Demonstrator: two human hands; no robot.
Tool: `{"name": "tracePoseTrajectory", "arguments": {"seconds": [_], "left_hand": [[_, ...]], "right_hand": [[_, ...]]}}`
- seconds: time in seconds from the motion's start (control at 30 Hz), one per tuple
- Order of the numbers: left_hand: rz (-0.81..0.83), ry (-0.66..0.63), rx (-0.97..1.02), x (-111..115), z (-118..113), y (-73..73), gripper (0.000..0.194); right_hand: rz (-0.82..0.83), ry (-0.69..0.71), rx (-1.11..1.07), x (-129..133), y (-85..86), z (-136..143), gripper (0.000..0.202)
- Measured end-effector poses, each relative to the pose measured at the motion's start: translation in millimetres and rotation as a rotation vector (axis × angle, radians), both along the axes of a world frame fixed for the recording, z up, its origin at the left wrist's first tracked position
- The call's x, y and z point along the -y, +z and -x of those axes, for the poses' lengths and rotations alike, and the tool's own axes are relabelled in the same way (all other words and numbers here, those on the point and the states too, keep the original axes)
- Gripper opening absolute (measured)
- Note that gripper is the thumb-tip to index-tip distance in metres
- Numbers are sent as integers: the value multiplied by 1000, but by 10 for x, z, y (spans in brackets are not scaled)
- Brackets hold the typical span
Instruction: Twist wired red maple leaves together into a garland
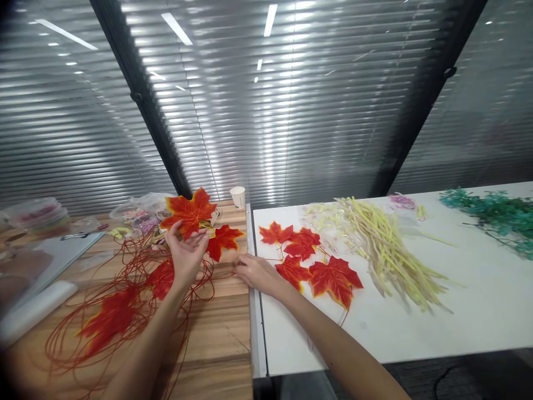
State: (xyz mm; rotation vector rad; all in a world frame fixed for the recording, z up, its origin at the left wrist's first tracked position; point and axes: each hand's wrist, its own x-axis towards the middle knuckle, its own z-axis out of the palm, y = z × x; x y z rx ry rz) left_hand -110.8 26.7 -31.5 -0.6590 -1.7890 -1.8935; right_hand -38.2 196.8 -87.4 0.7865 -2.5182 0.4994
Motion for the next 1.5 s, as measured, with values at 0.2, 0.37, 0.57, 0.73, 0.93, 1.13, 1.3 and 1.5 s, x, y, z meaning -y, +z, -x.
{"name": "tracePoseTrajectory", "arguments": {"seconds": [0.2, 0.37, 0.57, 0.73, 0.93, 1.13, 1.3, 1.5], "left_hand": [[437, 347, -511, 29, -20, -120, 54], [569, 258, -709, -2, -92, -104, 31], [436, 16, -334, -43, -166, -49, 16], [301, -183, 39, -74, -108, -85, 28], [236, -291, 326, -96, -51, -137, 38], [291, -258, 514, -101, -47, -197, 68], [264, -297, 600, -152, -102, -175, 80], [209, -326, 687, -168, -126, -153, 86]], "right_hand": [[9, -81, -9, 23, 75, -57, 24], [69, -199, -36, 26, 113, -62, 26], [52, -139, -126, -3, 75, -32, 24], [86, -70, -105, -2, 74, -28, 20], [102, -40, -44, -4, 63, -28, 20], [126, -30, -35, 18, 79, -32, 19], [84, -32, -17, 24, 91, -46, 18], [36, -17, 4, 20, 52, -38, 17]]}}
